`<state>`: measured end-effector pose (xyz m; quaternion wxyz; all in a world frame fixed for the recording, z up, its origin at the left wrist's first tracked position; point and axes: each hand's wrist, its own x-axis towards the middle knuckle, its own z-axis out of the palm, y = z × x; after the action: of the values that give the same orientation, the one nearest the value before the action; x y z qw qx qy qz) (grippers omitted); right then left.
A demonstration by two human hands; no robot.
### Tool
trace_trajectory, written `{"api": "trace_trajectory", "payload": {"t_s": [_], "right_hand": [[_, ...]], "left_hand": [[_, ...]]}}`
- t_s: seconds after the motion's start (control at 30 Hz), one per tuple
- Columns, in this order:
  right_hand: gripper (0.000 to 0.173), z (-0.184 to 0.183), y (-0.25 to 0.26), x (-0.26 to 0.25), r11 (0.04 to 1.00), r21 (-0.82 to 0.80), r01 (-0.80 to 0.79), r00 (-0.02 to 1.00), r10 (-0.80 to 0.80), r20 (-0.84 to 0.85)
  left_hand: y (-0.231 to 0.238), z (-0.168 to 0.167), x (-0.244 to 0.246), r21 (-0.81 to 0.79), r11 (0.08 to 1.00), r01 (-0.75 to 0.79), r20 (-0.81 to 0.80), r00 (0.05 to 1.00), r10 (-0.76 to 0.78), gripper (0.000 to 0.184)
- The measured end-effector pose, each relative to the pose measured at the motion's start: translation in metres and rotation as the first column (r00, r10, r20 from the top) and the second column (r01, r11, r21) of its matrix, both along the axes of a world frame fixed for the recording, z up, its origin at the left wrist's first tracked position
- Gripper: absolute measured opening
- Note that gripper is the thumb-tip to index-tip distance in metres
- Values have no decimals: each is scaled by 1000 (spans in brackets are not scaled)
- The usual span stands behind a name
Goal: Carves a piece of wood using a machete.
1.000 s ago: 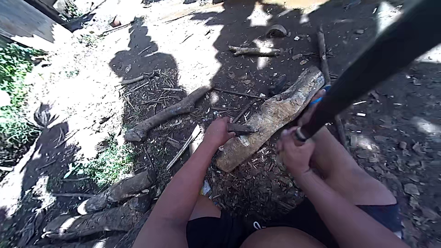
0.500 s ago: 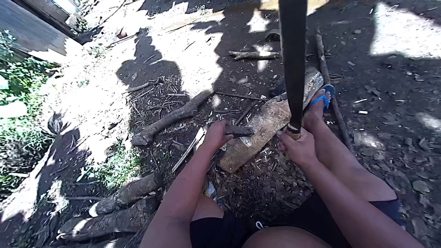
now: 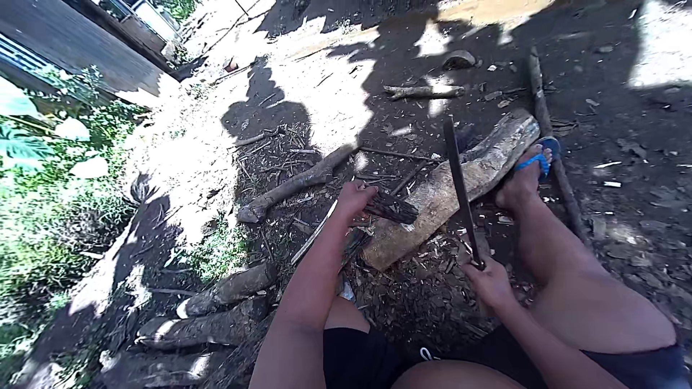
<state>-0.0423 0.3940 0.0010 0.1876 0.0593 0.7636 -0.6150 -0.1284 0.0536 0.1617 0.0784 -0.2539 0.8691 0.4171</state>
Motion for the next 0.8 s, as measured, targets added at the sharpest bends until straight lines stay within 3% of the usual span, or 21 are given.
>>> {"api": "trace_trajectory", "payload": {"t_s": [0.27, 0.43, 0.53, 0.67, 0.8], "right_hand": [[23, 7, -5, 1, 976, 88, -200, 974, 208, -93], [25, -10, -12, 12, 946, 115, -304, 952, 306, 0], [26, -19, -17, 13, 933, 108, -345, 939, 343, 34], [27, -18, -21, 13, 920, 137, -367, 930, 365, 41], [29, -13, -22, 16, 928, 129, -350, 933, 357, -33]], "left_hand": [[-4, -16, 9, 70, 996, -59, -23, 998, 60, 43], [5, -13, 15, 351, 933, -76, -42, 994, 97, 43], [5, -18, 18, 400, 916, -37, -79, 994, 74, 41], [1, -22, 20, 292, 955, 58, -166, 986, -9, 39], [2, -19, 22, 82, 970, 229, -142, 966, -216, 41]]}}
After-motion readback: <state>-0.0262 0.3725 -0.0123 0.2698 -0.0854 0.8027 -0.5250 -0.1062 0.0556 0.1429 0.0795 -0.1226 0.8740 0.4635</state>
